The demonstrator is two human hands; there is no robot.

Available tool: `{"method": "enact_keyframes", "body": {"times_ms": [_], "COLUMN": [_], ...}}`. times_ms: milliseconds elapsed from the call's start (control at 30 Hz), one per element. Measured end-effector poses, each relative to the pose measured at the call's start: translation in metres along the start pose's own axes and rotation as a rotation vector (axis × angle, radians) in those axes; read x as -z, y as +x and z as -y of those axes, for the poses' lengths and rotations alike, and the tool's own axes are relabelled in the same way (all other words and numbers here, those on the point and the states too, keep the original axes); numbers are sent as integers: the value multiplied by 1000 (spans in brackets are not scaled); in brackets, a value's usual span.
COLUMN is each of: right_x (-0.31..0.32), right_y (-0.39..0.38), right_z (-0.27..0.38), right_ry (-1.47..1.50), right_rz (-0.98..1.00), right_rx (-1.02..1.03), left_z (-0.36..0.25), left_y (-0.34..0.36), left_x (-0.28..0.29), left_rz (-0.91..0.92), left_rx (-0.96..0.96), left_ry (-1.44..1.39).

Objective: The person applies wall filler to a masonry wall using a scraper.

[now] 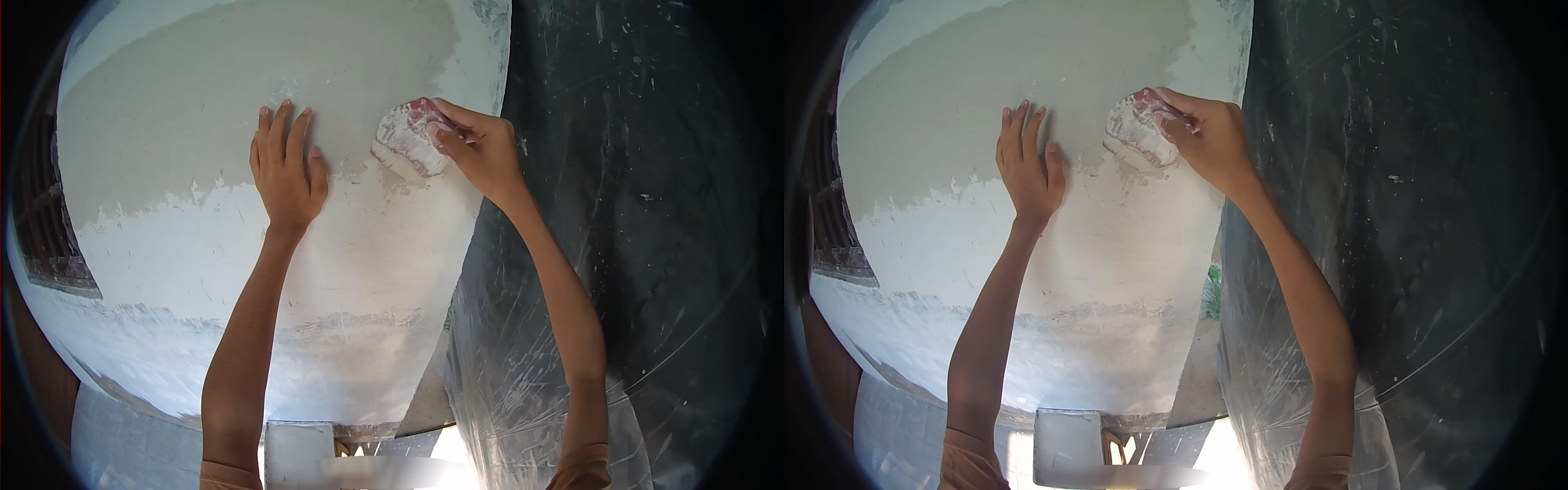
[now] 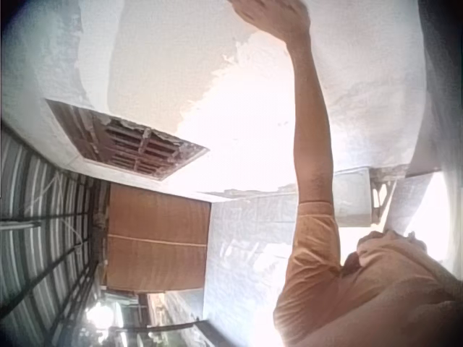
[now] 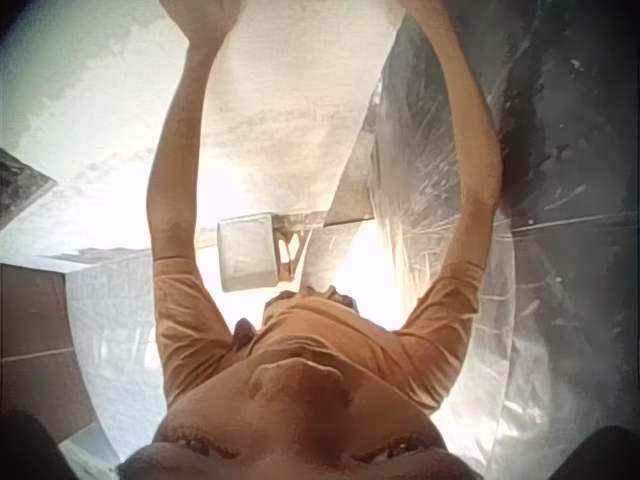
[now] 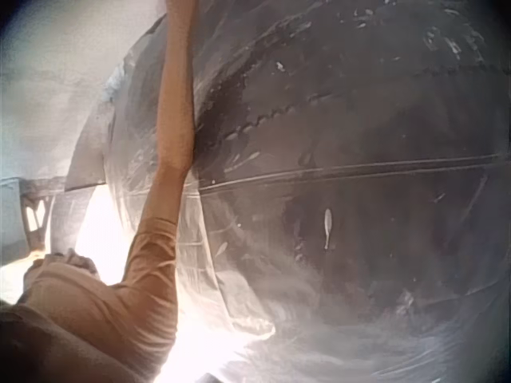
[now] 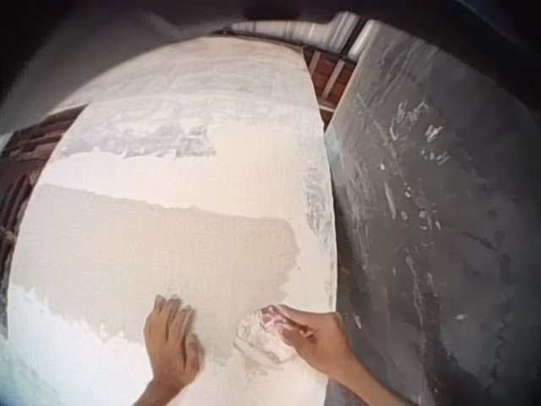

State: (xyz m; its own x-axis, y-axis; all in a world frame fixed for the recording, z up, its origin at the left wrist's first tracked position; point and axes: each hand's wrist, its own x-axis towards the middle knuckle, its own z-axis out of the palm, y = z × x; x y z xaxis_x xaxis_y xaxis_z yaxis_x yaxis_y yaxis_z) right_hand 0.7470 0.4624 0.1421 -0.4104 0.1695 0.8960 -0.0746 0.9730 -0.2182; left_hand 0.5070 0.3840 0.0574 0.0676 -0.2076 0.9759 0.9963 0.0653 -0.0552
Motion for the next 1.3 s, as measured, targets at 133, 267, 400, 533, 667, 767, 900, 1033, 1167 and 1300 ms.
{"method": "enact_keyframes", "body": {"times_ms": [133,267,400,533,667,767,900,1033,1167,1300], "right_x": [8,30,-5,7,29,11,2,26,9,-2], "right_y": [4,18,-9,-2,12,-2,-14,-4,-13,-16], "right_z": [-7,-6,-1,-7,-6,-1,-5,-13,-3,-3], "right_ry": [-273,-66,-42,-261,-141,30,-208,-93,38,-225], "right_rz": [-162,-516,19,-175,-544,-337,-62,-608,-227,-174], "right_rx": [60,118,51,106,117,43,72,76,-27,-56], "left_z": [0,-4,1,-1,-1,-1,2,-3,-3,1], "left_y": [1,4,1,1,1,2,2,0,4,2], "left_x": [1,-3,0,-2,-2,0,-1,0,-1,0], "left_rz": [-15,-6,-19,-24,-27,-21,-34,-21,-29,-17], "left_rx": [7,5,14,13,5,19,22,32,13,32], "left_ry": [-3,-2,11,0,-2,-11,-3,-24,-32,9]}}
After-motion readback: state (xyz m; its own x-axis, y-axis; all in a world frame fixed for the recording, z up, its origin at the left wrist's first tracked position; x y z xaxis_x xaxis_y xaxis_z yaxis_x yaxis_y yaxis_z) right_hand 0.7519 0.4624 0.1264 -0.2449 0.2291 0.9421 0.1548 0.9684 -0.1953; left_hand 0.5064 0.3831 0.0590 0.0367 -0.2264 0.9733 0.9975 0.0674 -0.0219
